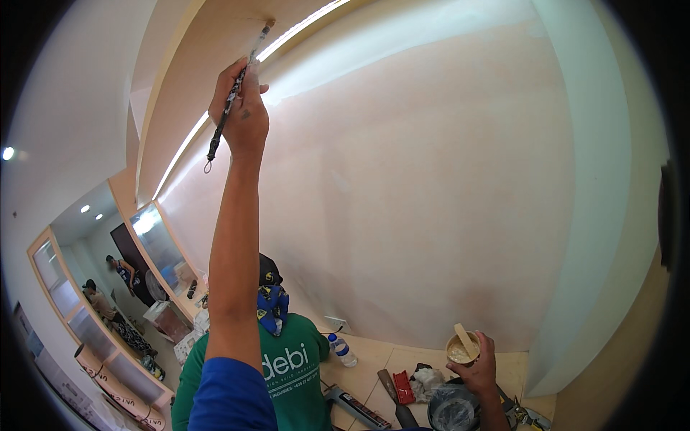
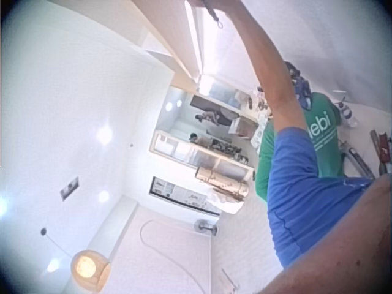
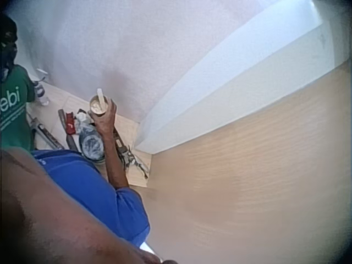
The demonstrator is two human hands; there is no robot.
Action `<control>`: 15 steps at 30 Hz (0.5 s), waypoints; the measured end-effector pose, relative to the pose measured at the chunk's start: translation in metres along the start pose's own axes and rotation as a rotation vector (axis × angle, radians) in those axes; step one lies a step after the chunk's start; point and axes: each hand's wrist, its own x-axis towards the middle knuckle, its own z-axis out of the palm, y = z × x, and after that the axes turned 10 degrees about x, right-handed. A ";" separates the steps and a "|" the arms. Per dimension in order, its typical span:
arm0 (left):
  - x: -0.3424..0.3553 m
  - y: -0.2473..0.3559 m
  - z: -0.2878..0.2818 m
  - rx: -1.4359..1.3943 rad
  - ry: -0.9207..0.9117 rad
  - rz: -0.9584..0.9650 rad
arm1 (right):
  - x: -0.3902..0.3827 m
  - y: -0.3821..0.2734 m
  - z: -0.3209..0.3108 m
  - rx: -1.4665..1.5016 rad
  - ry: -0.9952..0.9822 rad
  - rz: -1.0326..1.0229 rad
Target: The person wipes a curved ceiling soffit with a cloth, then uses a small brush to apply a beige compound along the soffit edge. A second person is visible in the background but not interacting with the task.
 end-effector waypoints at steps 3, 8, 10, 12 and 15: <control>-0.003 0.006 -0.009 -0.010 0.029 -0.004 | 0.000 0.003 0.000 0.005 0.003 -0.005; 0.000 0.002 -0.001 -0.014 0.034 0.023 | -0.001 0.003 0.000 0.026 -0.003 -0.005; 0.000 0.003 0.000 0.003 0.016 0.007 | -0.001 0.003 0.000 0.030 -0.006 -0.011; 0.000 0.005 0.000 0.009 0.010 -0.022 | -0.002 0.002 -0.001 0.016 -0.006 -0.017; -0.003 0.008 -0.005 -0.035 0.053 -0.006 | -0.001 0.002 -0.001 0.009 -0.008 -0.011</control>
